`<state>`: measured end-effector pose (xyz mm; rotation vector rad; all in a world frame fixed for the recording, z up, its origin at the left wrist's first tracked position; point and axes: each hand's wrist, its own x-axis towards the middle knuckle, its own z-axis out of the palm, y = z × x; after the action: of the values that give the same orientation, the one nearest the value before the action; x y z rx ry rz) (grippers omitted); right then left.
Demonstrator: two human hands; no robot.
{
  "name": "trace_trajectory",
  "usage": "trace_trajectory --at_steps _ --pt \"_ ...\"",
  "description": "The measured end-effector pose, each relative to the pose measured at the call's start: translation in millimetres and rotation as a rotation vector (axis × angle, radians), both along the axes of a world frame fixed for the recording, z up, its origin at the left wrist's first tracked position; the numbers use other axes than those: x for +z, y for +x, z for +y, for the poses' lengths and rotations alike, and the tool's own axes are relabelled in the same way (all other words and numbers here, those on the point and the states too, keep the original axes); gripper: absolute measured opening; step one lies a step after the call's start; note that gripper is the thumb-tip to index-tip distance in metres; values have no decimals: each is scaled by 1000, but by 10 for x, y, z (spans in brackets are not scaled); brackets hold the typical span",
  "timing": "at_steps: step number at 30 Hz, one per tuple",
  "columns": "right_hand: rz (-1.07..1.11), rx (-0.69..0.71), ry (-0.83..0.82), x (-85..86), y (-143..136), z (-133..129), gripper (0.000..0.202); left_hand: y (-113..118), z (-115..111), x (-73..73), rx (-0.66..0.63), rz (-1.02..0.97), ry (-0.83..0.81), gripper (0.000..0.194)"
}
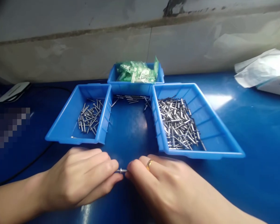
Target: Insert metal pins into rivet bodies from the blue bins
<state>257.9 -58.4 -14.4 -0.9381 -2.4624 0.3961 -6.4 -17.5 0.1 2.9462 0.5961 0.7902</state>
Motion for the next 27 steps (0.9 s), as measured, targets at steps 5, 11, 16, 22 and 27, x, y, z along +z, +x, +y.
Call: trace_trajectory --at_steps 5,11,16,22,27 --pt "-4 18 -53 42 -4 5 35 -22 23 32 -23 -46 -21 38" --pt "-10 60 -60 180 -54 94 35 -24 7 -43 -69 -159 -104 23" --pt "2 38 -17 193 -67 85 38 -35 16 -3 -142 -53 -115 13" --pt "39 -19 -10 178 -99 53 40 -35 26 21 -103 -53 -80 24" --pt "16 6 36 181 -68 62 45 -15 36 0 -55 -23 -62 30"
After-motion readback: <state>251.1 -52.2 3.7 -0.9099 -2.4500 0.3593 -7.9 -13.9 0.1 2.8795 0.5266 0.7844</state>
